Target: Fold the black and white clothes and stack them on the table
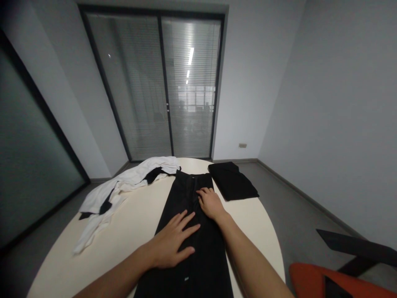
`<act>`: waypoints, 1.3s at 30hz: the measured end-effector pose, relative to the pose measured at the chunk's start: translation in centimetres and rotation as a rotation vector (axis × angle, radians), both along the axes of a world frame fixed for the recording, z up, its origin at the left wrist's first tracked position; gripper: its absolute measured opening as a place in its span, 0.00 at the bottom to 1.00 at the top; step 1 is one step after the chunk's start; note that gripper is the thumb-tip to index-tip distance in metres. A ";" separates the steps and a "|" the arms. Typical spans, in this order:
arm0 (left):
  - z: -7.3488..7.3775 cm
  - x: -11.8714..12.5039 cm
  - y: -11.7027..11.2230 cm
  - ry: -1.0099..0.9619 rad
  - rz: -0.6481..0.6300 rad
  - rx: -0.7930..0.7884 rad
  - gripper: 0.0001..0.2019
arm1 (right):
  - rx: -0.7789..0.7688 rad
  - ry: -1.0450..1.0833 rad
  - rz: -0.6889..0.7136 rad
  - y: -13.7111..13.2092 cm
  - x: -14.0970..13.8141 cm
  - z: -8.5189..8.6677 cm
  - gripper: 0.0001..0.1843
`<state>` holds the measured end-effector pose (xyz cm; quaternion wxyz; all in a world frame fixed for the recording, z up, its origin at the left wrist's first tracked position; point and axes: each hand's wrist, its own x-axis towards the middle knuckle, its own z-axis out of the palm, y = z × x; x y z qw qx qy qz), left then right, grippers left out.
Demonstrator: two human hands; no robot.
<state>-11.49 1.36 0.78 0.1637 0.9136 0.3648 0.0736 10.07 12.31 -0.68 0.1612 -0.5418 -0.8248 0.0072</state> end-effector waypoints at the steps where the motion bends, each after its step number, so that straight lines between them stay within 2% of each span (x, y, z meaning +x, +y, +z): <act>1: 0.0 0.0 0.0 0.002 0.000 -0.002 0.35 | 0.006 -0.013 -0.028 0.1 -0.1 0.0 0.22; 9: 0.5 0.0 0.0 -0.014 0.020 -0.011 0.35 | -0.032 -0.015 -0.155 2.0 -1.1 0.7 0.20; 18: 0.9 0.1 0.0 -0.024 0.018 -0.008 0.35 | -0.211 0.165 -0.452 7.5 -6.0 1.7 0.25; 24: 0.7 -0.2 0.1 -0.078 0.005 -0.009 0.35 | -0.267 0.264 -0.530 9.7 -7.3 1.4 0.22; 29: 0.6 -0.2 0.1 -0.079 0.010 -0.025 0.37 | -0.215 0.308 -0.547 10.3 -6.8 1.3 0.19; 32: 0.4 -0.2 0.2 -0.085 0.005 -0.035 0.37 | -0.192 0.249 -0.524 9.9 -6.4 1.2 0.23; 34: 0.4 -0.2 0.3 -0.084 0.002 -0.037 0.37 | -0.133 0.205 -0.488 9.5 -6.3 1.2 0.25; 37: 0.4 -0.2 0.3 -0.085 0.003 -0.039 0.36 | 0.019 0.163 -0.396 8.9 -6.6 1.3 0.22; 39: 0.3 -0.2 0.3 -0.094 0.002 -0.037 0.36 | 0.024 0.128 -0.286 8.8 -7.1 1.2 0.24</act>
